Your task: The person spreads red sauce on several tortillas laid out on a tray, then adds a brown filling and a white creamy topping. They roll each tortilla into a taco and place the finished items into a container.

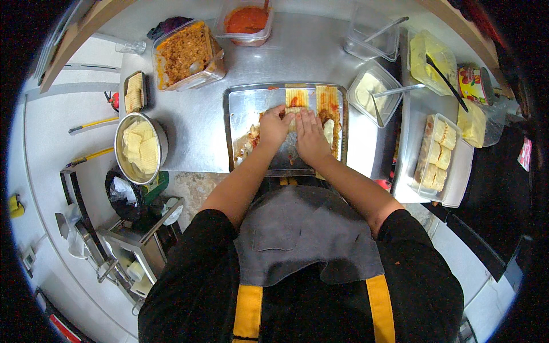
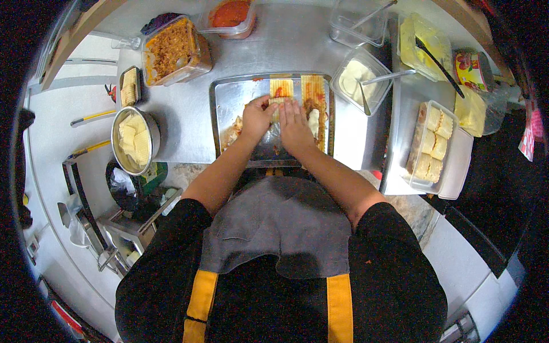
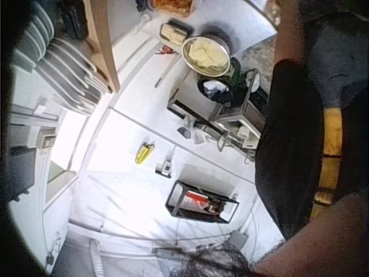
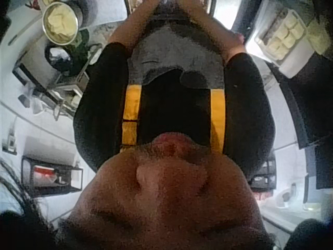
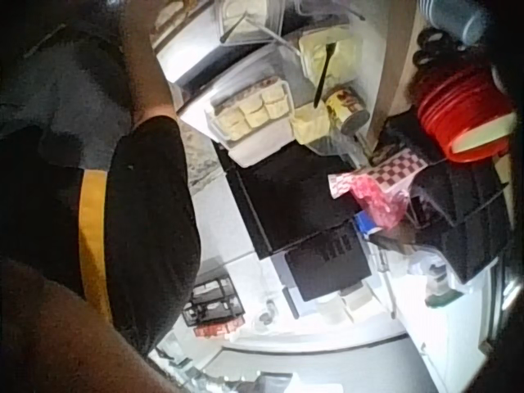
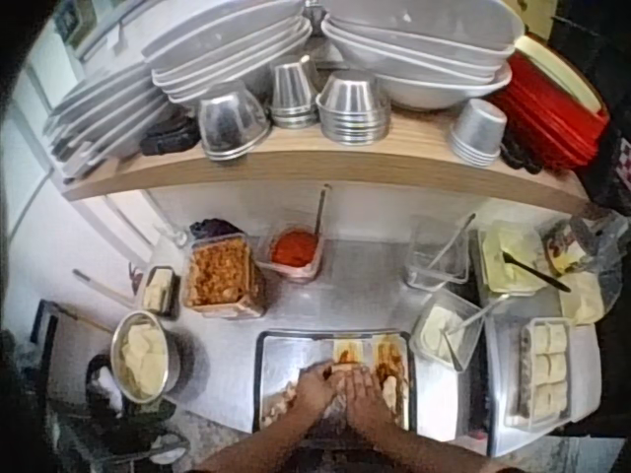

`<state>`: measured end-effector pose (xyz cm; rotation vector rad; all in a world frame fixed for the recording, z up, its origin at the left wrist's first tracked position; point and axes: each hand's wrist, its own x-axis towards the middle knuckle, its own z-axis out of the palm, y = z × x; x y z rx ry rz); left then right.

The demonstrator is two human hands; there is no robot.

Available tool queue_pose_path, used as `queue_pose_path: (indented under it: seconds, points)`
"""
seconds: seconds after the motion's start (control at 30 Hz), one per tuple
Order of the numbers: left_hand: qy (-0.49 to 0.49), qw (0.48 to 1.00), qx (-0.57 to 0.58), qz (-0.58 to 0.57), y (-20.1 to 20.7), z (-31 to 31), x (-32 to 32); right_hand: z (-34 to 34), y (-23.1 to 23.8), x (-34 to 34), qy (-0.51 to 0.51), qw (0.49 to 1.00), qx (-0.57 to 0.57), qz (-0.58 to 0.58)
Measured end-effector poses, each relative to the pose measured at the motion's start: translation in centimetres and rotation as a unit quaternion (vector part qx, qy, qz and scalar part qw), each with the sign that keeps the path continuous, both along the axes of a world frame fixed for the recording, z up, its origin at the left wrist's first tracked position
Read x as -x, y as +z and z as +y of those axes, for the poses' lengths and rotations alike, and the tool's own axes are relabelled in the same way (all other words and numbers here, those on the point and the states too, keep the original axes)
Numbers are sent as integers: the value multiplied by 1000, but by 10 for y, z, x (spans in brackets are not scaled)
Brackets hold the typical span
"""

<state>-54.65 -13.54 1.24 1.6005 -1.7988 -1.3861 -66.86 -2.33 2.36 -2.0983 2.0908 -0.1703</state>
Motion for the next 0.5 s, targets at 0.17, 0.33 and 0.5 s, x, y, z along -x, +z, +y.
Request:
queue_pose_path:
  seconds: [0.17, 0.33, 0.5]
  points:
    - [-174, 970, 165, -42, 26, 7, -18, -12, 2, 5, -18, 999, 1, -31]
    - [-293, 919, 255, -69, 13, 16, -27, -27, 2, -1, -19, 998, -58, -23]
    - [-289, 922, 219, -135, 8, 24, -28, -28, 8, 1, 12, 993, -90, -77]
